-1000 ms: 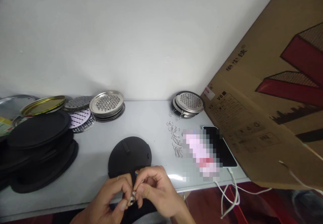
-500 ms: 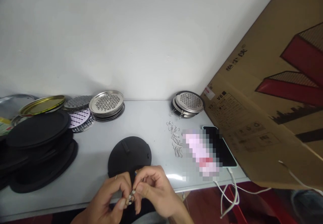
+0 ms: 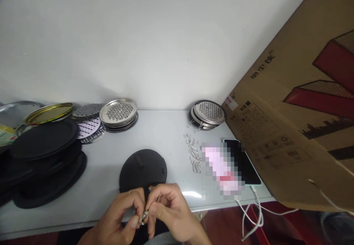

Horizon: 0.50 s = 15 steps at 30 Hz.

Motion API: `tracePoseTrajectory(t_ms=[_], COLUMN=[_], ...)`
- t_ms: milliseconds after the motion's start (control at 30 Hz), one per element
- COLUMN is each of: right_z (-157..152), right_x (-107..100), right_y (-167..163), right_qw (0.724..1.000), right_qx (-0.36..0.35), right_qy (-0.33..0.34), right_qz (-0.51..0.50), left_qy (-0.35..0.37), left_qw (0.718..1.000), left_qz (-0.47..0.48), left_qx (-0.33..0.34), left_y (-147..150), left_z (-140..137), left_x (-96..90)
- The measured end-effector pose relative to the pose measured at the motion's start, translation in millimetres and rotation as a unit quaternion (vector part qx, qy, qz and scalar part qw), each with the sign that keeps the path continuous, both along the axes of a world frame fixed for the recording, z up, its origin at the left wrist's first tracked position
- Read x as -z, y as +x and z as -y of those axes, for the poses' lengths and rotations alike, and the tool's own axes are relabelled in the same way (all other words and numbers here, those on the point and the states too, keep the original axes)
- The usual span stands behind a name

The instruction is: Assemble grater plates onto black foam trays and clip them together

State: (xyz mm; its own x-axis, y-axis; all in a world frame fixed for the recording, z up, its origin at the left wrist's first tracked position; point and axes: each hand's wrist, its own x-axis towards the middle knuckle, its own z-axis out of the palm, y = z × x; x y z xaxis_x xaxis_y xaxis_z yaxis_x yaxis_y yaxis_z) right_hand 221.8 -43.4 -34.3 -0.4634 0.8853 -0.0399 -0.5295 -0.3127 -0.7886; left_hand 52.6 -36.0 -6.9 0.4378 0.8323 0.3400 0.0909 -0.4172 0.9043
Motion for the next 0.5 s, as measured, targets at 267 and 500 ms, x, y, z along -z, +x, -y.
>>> tracePoseTrajectory(t_ms=[267, 500], right_z=[2.7, 5.9], right_x=[3.9, -4.3], right_y=[-2.5, -1.1], right_qw=[1.000, 1.000], right_qx=[0.006, 0.009], right_qy=[-0.001, -0.004], right_qz=[-0.026, 0.005], left_qy=[-0.055, -0.050], left_qw=[0.998, 0.997], left_qz=[-0.032, -0.062], left_qx=[0.010, 0.019], left_y=[-5.2, -7.1], left_z=[0.1, 0.8], left_x=[-9.7, -4.6])
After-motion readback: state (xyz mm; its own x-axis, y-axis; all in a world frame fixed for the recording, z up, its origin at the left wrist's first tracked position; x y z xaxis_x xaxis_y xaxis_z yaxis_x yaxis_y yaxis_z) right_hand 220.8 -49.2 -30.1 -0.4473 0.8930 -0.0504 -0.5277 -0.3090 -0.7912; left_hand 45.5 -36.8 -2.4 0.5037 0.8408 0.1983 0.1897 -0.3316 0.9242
